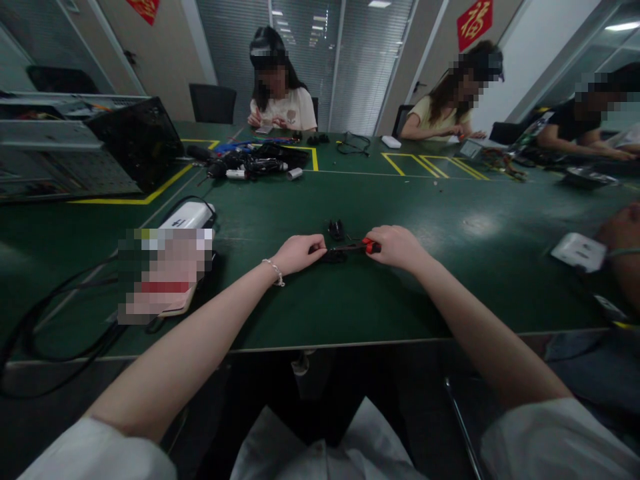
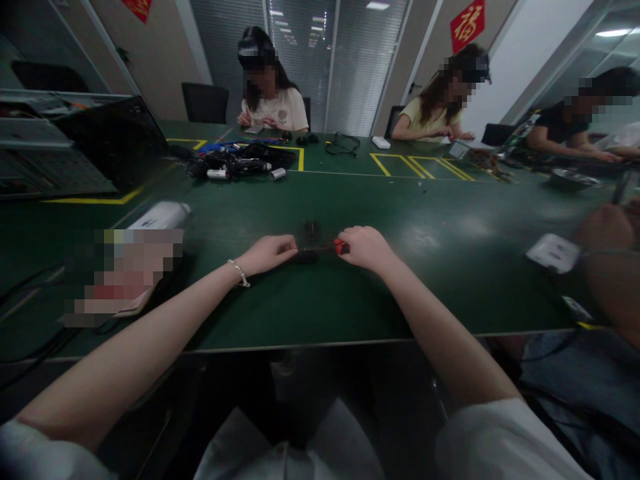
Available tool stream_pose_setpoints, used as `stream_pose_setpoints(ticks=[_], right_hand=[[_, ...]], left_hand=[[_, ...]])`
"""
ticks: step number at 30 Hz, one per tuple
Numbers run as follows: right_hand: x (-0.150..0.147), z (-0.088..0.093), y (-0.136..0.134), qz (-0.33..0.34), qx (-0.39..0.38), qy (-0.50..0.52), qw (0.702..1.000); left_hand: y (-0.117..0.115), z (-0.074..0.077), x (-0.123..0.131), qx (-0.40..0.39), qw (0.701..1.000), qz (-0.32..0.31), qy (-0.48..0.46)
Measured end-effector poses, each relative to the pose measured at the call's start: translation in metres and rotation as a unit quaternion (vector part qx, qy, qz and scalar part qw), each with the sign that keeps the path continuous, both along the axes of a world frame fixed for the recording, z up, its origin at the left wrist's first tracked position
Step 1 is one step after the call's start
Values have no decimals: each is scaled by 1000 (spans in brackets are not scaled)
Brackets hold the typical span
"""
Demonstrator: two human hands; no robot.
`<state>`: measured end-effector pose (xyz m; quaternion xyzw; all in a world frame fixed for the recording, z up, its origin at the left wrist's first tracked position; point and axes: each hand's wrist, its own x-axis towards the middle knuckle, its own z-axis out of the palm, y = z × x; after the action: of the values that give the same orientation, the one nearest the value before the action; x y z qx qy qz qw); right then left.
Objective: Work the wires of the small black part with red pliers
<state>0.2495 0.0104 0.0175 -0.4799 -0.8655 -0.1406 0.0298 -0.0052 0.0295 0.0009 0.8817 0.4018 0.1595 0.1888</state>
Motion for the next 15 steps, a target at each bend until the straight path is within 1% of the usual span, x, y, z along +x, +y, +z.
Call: stream_pose_setpoints(ticks=[3,8,15], right_hand=[[-1,-1,0,-2,1,3,1000],[-1,-2,0,-11,5,8,1000],[0,0,-1,-3,2,6,1000]], left_hand=[[1,-2,0,5,1000,-3,-1],[-1,0,0,-1,1000,-2,2],[-2,1,0,-4,1000,-3,-2]])
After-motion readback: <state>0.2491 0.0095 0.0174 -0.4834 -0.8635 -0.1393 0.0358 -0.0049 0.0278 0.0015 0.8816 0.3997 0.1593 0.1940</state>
